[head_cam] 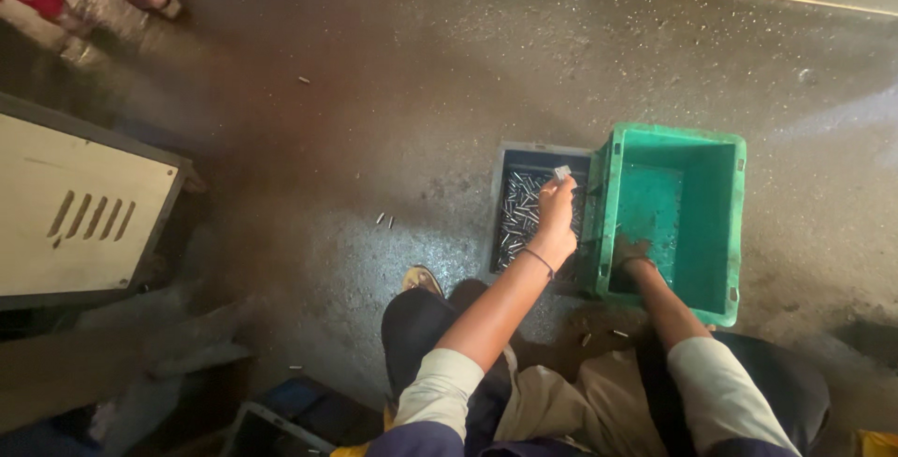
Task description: The person sits on the floor and repeatedly picks small metal pieces from a green crate, transfers them to the left hand, and places them into a gray tray. The process continues with consistent hand movements between the two containers.
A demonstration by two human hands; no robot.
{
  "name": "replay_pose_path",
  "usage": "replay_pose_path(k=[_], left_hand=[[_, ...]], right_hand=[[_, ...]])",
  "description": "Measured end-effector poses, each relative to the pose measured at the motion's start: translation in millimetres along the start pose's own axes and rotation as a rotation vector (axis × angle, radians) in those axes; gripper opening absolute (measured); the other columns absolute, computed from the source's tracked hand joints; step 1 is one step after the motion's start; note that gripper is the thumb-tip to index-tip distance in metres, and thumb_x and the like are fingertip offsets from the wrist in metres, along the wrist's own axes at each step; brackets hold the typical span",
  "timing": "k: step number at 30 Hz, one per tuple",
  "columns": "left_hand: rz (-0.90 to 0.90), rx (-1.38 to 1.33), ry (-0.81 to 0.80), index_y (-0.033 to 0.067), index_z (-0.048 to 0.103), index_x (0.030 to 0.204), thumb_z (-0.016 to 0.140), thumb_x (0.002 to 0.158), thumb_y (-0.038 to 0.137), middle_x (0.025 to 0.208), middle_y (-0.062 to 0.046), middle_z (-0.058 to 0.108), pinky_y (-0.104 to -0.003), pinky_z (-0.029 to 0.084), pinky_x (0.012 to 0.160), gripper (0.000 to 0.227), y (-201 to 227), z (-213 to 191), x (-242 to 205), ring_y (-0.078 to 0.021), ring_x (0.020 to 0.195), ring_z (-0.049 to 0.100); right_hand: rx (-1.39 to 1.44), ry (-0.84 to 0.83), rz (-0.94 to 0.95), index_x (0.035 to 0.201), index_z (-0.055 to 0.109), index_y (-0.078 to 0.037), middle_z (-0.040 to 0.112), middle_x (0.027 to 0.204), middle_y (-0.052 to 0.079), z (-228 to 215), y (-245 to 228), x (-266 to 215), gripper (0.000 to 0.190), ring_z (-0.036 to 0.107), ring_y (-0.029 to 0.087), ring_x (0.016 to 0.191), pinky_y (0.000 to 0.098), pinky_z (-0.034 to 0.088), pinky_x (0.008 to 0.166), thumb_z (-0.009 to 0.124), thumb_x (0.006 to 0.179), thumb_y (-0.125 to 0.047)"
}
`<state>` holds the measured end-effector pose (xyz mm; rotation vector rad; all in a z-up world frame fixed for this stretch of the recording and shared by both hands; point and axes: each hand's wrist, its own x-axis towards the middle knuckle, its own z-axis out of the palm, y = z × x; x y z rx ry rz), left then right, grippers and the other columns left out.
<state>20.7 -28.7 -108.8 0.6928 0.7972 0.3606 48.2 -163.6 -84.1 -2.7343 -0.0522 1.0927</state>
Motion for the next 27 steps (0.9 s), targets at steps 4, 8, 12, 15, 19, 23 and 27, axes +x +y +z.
replay_pose_path(k=[4,8,12,15,19,23,27], left_hand=[[-0.016,-0.010,-0.015,0.0098,0.065,0.113,0.067,0.097,0.025,0.085,0.006,0.049,-0.024,0.035,0.064,0.022,-3.5,-2.9,3.2,-0.0069,0.076,0.041],[-0.062,-0.033,-0.006,0.0130,0.064,0.114,0.067,0.096,0.027,0.085,0.007,0.050,-0.023,0.034,0.060,0.024,-0.2,-1.3,-1.4,-0.0064,0.074,0.040],[-0.107,0.032,0.026,0.0129,0.064,0.118,0.064,0.096,0.029,0.090,0.006,0.054,-0.022,0.033,0.060,0.027,7.8,0.9,-3.7,-0.0050,0.075,0.042],[-0.067,0.016,-0.004,0.0112,0.063,0.121,0.065,0.099,0.029,0.092,0.003,0.052,-0.023,0.029,0.057,0.028,10.6,0.1,-4.1,-0.0073,0.076,0.039],[-0.138,0.039,0.030,0.0172,0.062,0.124,0.062,0.098,0.034,0.107,0.006,0.062,-0.022,0.037,0.068,0.031,10.4,1.2,-2.9,-0.0056,0.092,0.052],[-0.144,0.040,0.021,0.0170,0.060,0.127,0.062,0.099,0.036,0.112,0.006,0.062,-0.027,0.037,0.076,0.034,11.8,2.6,-2.7,-0.0077,0.100,0.053],[-0.171,0.070,0.036,0.0196,0.058,0.128,0.059,0.098,0.038,0.117,0.007,0.063,-0.029,0.039,0.083,0.035,12.3,2.0,-1.4,-0.0073,0.107,0.056]], right_hand=[[0.585,0.014,0.264,0.157,0.016,-0.005,0.038,0.155,0.028,-1.1,1.5,-6.0,0.088,0.041,0.045,0.140,0.0533,0.032,0.116,0.053,0.092,-0.051],[0.436,0.090,0.287,0.141,0.048,0.000,0.050,0.144,0.029,3.7,13.3,16.7,0.075,0.050,0.047,0.129,0.0539,0.042,0.107,0.059,0.095,-0.059],[-0.097,0.042,-0.279,0.123,0.071,-0.009,0.071,0.123,0.021,9.7,33.0,48.6,0.046,0.067,0.039,0.113,0.0500,0.055,0.098,0.068,0.087,-0.037],[0.176,-0.074,-0.252,0.113,0.072,-0.002,0.075,0.108,0.022,4.4,41.7,54.4,0.038,0.071,0.033,0.097,0.0468,0.057,0.088,0.074,0.086,-0.029],[1.058,-0.184,-0.038,0.114,0.069,-0.009,0.072,0.108,0.014,-8.1,45.3,52.1,0.024,0.071,0.022,0.090,0.0348,0.055,0.081,0.067,0.094,-0.022],[1.381,-0.139,-0.090,0.117,0.066,-0.018,0.071,0.108,0.008,-23.1,50.6,47.3,0.016,0.069,0.013,0.083,0.0246,0.052,0.070,0.060,0.102,-0.017],[2.056,-0.337,-0.562,0.110,0.064,-0.010,0.071,0.110,0.014,-32.8,57.3,48.6,0.007,0.069,0.020,0.087,0.0235,0.058,0.067,0.061,0.105,-0.012]])
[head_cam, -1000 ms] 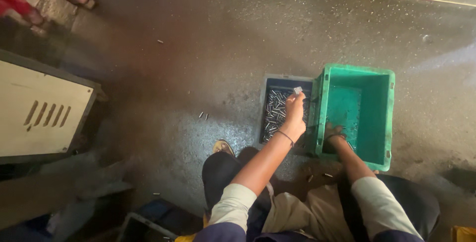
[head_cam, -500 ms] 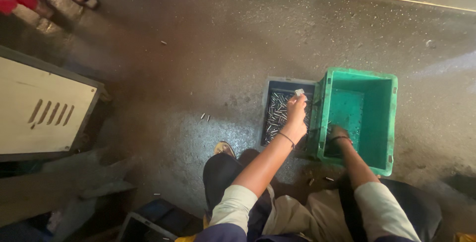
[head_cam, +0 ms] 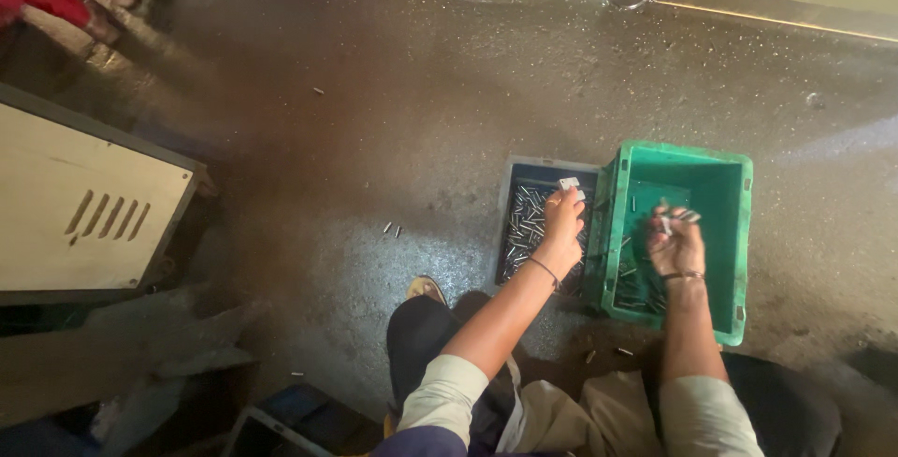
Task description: The person sits on the floor and repeatedly picks small metal pieces from a green crate, transfers them to the left hand, and places them into a gray tray. The process continues with consistent hand movements between the two containers.
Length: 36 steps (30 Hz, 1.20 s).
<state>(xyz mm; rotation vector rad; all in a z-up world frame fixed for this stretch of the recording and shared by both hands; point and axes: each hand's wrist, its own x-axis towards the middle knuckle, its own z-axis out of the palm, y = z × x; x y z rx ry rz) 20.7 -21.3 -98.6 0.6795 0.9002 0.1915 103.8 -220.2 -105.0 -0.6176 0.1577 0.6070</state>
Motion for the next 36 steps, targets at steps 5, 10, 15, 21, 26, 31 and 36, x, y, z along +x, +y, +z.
replay_pose_path(k=[5,10,15,21,26,31,36], left_hand=[[0.002,-0.013,-0.003,0.0196,0.060,0.125,0.061,0.098,0.038,0.120,0.004,0.063,-0.031,0.040,0.081,0.033,-2.6,-0.7,0.8,-0.0107,0.108,0.055],[-0.001,-0.005,-0.008,0.0195,0.062,0.127,0.062,0.101,0.038,0.116,0.004,0.061,-0.031,0.039,0.082,0.032,-2.3,-3.1,-0.9,-0.0117,0.104,0.053],[-0.042,-0.165,-0.100,0.0205,0.062,0.121,0.056,0.104,0.034,0.112,0.003,0.067,-0.032,0.041,0.083,0.023,-6.7,4.7,-0.2,-0.0121,0.103,0.062],[-0.173,-0.570,-0.437,0.0078,0.070,0.112,0.040,0.106,0.028,0.112,-0.006,0.074,-0.037,0.053,0.099,0.037,-15.7,11.0,7.2,-0.0175,0.105,0.066],[-0.300,-0.610,-0.321,0.0153,0.066,0.106,0.044,0.108,0.040,0.099,-0.001,0.069,-0.029,0.054,0.077,0.033,-16.4,6.4,7.5,-0.0141,0.088,0.063],[-0.356,-0.527,-0.257,0.0189,0.061,0.104,0.053,0.105,0.059,0.087,0.001,0.063,-0.021,0.050,0.056,0.041,1.5,8.6,-10.7,-0.0120,0.070,0.058],[-0.237,-0.255,-0.325,0.0095,0.057,0.099,0.048,0.098,0.069,0.078,-0.006,0.060,-0.023,0.043,0.049,0.060,30.3,15.1,-42.3,-0.0134,0.059,0.057]], right_hand=[[-0.016,0.274,0.028,0.100,0.061,-0.010,0.063,0.094,0.009,2.4,-8.6,18.9,0.024,0.068,0.022,0.081,0.0275,0.055,0.060,0.065,0.109,-0.032],[-0.248,0.511,0.050,0.103,0.065,-0.010,0.063,0.089,0.005,14.4,1.8,33.0,0.032,0.062,0.020,0.080,0.0354,0.060,0.070,0.060,0.108,-0.041],[-0.267,0.356,-0.018,0.102,0.063,-0.009,0.062,0.084,0.007,70.4,22.2,24.4,0.039,0.062,0.021,0.079,0.0408,0.058,0.074,0.051,0.108,-0.046],[-0.687,-0.081,-0.241,0.097,0.062,-0.004,0.065,0.093,0.009,171.2,51.1,-39.1,0.040,0.062,0.021,0.091,0.0351,0.052,0.089,0.048,0.113,-0.038],[-1.566,-0.248,-0.837,0.108,0.076,0.001,0.059,0.115,0.018,208.7,32.6,-72.5,0.039,0.056,0.025,0.106,0.0341,0.049,0.091,0.053,0.116,-0.029],[-1.381,-0.079,-0.226,0.119,0.074,0.001,0.069,0.095,0.011,212.6,-9.2,-68.8,0.031,0.063,0.016,0.075,0.0295,0.053,0.070,0.063,0.103,-0.023],[-1.090,-0.111,-0.093,0.121,0.067,0.007,0.070,0.099,0.010,213.2,-17.3,-65.0,0.031,0.068,0.016,0.084,0.0293,0.058,0.078,0.067,0.098,-0.015]])
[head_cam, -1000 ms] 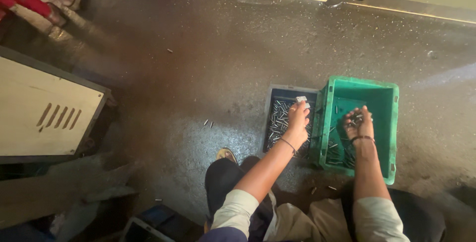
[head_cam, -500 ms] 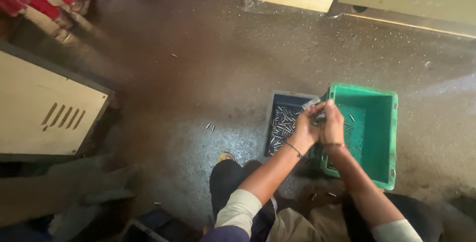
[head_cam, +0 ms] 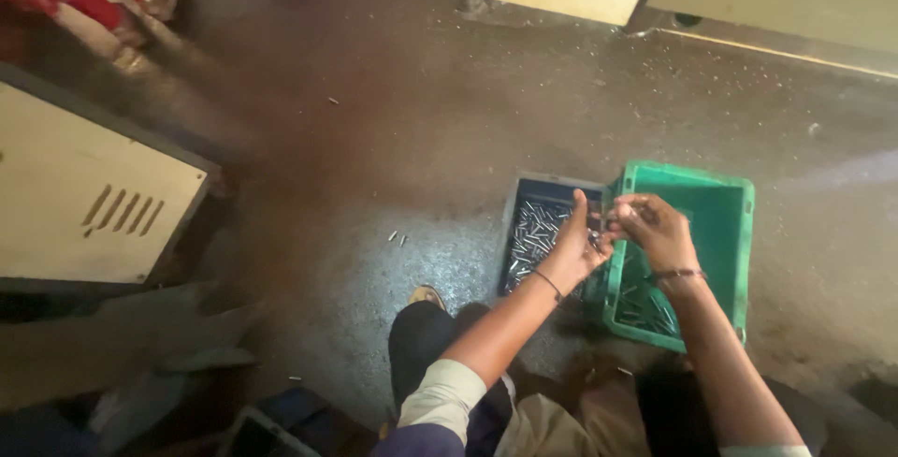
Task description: The person sits on the floor and repeatedly picks small metal pieces from a green crate, transfers them to the left hand, and places them into a gray tray. The process continues with consistent hand movements between the two containers.
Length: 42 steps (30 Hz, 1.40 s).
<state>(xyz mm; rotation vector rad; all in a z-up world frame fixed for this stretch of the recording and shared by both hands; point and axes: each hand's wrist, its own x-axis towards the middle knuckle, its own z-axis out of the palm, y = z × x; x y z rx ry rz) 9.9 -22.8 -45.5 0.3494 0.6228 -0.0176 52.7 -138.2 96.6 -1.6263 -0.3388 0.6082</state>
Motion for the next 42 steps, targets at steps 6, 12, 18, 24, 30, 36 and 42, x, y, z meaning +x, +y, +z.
replay_pose_path(k=[6,12,18,24,30,36,42], left_hand=[[0.035,-0.003,-0.066,0.0088,0.061,0.096,0.042,0.099,0.073,0.070,0.000,0.055,-0.021,0.038,0.046,0.067,11.3,20.7,-11.8,-0.0067,0.053,0.047],[0.018,0.060,0.083,0.0051,0.061,0.093,0.039,0.100,0.069,0.070,-0.002,0.056,-0.023,0.038,0.046,0.068,18.1,27.7,-11.6,-0.0082,0.052,0.045],[0.066,0.019,0.025,0.0035,0.063,0.097,0.042,0.102,0.068,0.062,0.004,0.049,-0.020,0.039,0.043,0.068,31.4,32.5,-18.3,-0.0062,0.049,0.046],[0.153,0.162,0.081,0.0098,0.054,0.089,0.044,0.099,0.069,0.064,0.000,0.054,-0.021,0.036,0.036,0.061,33.5,32.2,-34.3,-0.0081,0.046,0.047],[0.112,0.077,0.096,0.0094,0.054,0.092,0.047,0.101,0.066,0.069,0.001,0.057,-0.021,0.040,0.041,0.058,33.3,35.0,-40.7,-0.0067,0.049,0.048],[0.198,0.198,0.054,0.0079,0.058,0.087,0.044,0.100,0.067,0.063,0.000,0.055,-0.020,0.034,0.036,0.062,39.6,28.4,-48.0,-0.0069,0.045,0.046],[0.210,0.210,-0.036,0.0053,0.061,0.093,0.044,0.105,0.064,0.066,0.005,0.054,-0.019,0.038,0.044,0.063,36.1,28.8,-48.2,-0.0050,0.050,0.047]], right_hand=[[0.164,-0.051,0.070,0.122,0.063,0.009,0.074,0.104,0.015,-1.3,-5.1,10.5,0.029,0.074,0.020,0.089,0.0324,0.062,0.085,0.059,0.101,-0.010],[0.177,-0.017,-0.010,0.113,0.066,0.008,0.074,0.105,0.015,5.3,-3.4,13.7,0.021,0.073,0.020,0.093,0.0309,0.061,0.085,0.066,0.099,-0.007],[-0.387,0.041,-0.141,0.110,0.073,-0.001,0.078,0.100,0.008,17.6,-10.6,6.9,0.024,0.075,0.016,0.090,0.0272,0.059,0.077,0.076,0.087,-0.006],[-0.502,0.036,-0.321,0.106,0.075,0.002,0.074,0.104,0.015,17.8,-18.1,-2.4,0.024,0.071,0.019,0.090,0.0303,0.058,0.077,0.080,0.084,-0.007],[-0.059,-0.114,-0.077,0.115,0.068,0.006,0.075,0.102,0.013,13.5,-15.9,-2.0,0.022,0.072,0.015,0.092,0.0289,0.059,0.084,0.068,0.094,-0.001],[-0.050,-0.139,0.000,0.111,0.068,0.007,0.075,0.101,0.013,17.7,-10.6,6.6,0.020,0.074,0.018,0.093,0.0321,0.062,0.084,0.068,0.092,0.000],[-0.038,-0.148,-0.002,0.111,0.066,0.008,0.075,0.101,0.016,12.8,-4.7,9.8,0.021,0.074,0.020,0.093,0.0325,0.062,0.082,0.069,0.093,-0.002]])
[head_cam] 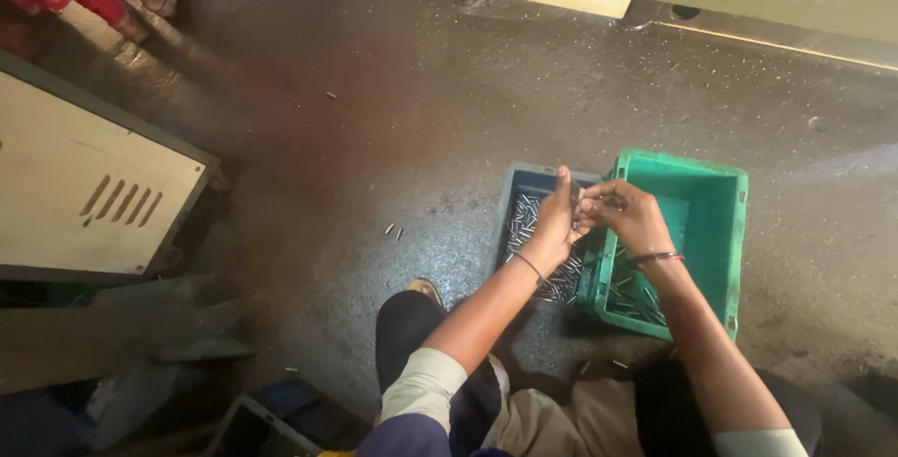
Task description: The person sits on the floor and repeatedly picks small metal pieces from a green crate, transfers them to the left hand, and places them into a gray tray. The process continues with consistent hand movements between the two containers.
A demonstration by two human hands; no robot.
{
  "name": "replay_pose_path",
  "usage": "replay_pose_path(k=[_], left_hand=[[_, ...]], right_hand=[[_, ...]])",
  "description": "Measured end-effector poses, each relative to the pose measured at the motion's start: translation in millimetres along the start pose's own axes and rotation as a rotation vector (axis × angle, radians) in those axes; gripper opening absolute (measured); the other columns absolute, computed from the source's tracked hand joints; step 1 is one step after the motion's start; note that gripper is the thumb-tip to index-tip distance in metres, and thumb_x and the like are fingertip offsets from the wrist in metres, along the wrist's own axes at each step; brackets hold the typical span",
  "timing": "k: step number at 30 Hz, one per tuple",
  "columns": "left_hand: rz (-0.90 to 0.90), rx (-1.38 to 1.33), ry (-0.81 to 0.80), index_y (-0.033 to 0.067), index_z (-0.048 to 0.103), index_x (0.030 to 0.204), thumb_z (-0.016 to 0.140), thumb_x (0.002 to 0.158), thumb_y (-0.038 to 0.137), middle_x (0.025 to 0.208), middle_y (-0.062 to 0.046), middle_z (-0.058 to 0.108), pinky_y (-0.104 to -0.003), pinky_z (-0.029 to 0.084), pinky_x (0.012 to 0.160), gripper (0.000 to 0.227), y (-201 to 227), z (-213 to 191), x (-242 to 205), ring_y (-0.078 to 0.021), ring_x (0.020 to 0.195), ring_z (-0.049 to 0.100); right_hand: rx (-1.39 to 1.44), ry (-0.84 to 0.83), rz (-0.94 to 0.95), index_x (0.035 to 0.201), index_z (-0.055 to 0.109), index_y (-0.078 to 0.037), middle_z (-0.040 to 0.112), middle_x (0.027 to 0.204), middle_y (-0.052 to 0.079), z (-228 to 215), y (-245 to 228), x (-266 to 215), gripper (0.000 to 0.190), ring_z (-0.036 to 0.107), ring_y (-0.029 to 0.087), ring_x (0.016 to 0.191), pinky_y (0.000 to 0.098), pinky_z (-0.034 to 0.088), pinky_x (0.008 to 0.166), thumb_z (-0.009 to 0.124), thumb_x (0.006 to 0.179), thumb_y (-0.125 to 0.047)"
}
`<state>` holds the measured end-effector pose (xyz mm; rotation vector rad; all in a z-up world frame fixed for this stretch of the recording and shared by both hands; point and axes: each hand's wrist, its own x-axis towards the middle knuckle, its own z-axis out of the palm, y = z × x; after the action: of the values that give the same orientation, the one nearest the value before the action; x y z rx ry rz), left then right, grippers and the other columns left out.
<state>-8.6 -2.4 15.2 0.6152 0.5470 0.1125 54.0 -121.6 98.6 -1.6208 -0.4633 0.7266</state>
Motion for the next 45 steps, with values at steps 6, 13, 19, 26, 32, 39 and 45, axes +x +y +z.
replay_pose_path(k=[6,13,19,26,32,39,45], left_hand=[[-0.013,0.015,0.043,0.0068,0.062,0.091,0.043,0.101,0.066,0.066,0.001,0.057,-0.020,0.038,0.044,0.063,-0.6,5.3,3.6,-0.0078,0.049,0.050],[0.106,0.110,0.016,0.0113,0.054,0.085,0.048,0.104,0.065,0.068,0.002,0.055,-0.021,0.044,0.046,0.058,-4.2,4.8,2.0,-0.0077,0.053,0.054],[0.060,-0.031,0.093,0.0102,0.053,0.088,0.050,0.104,0.061,0.071,-0.001,0.056,-0.028,0.053,0.051,0.053,-11.0,-5.8,18.9,-0.0115,0.055,0.055],[-0.027,-0.281,0.143,0.0113,0.050,0.092,0.043,0.104,0.060,0.073,-0.004,0.055,-0.035,0.051,0.051,0.051,-24.9,-26.2,50.8,-0.0174,0.058,0.059],[-0.033,-0.425,0.058,0.0123,0.052,0.101,0.044,0.108,0.055,0.085,-0.007,0.065,-0.034,0.054,0.062,0.044,-36.8,-31.3,53.1,-0.0145,0.062,0.057],[0.022,-0.337,0.055,0.0119,0.056,0.099,0.046,0.107,0.053,0.080,-0.003,0.062,-0.040,0.055,0.064,0.043,-36.1,-34.0,45.1,-0.0187,0.070,0.065],[0.052,-0.379,0.070,0.0104,0.057,0.099,0.048,0.111,0.051,0.081,-0.002,0.062,-0.039,0.056,0.069,0.044,-41.3,-39.8,51.6,-0.0182,0.071,0.063]], right_hand=[[0.007,-0.046,0.019,0.115,0.066,0.007,0.075,0.101,0.015,-8.9,3.5,0.7,0.023,0.074,0.020,0.093,0.0316,0.063,0.083,0.066,0.094,-0.003],[-0.022,-0.020,0.016,0.114,0.064,0.009,0.074,0.097,0.016,-10.3,22.9,12.2,0.022,0.073,0.021,0.088,0.0333,0.063,0.079,0.065,0.095,-0.001],[0.036,-0.073,0.070,0.112,0.065,0.008,0.074,0.094,0.015,-10.6,17.6,5.2,0.019,0.074,0.021,0.087,0.0338,0.062,0.081,0.063,0.098,-0.006],[0.172,-0.035,0.135,0.112,0.061,0.001,0.075,0.101,0.007,-4.8,12.1,12.7,0.025,0.074,0.016,0.088,0.0313,0.064,0.080,0.058,0.101,-0.021],[-0.517,0.126,-0.022,0.112,0.068,0.000,0.077,0.092,0.013,5.7,13.1,1.6,0.032,0.076,0.019,0.070,0.0320,0.057,0.063,0.077,0.088,-0.017],[-0.460,0.107,-0.051,0.117,0.070,-0.003,0.078,0.090,0.012,12.3,7.1,-0.9,0.027,0.076,0.017,0.070,0.0304,0.059,0.062,0.067,0.092,-0.014],[-0.491,0.095,-0.020,0.115,0.073,-0.004,0.078,0.084,0.014,10.1,4.3,2.7,0.027,0.075,0.016,0.067,0.0308,0.058,0.060,0.071,0.091,-0.017]])
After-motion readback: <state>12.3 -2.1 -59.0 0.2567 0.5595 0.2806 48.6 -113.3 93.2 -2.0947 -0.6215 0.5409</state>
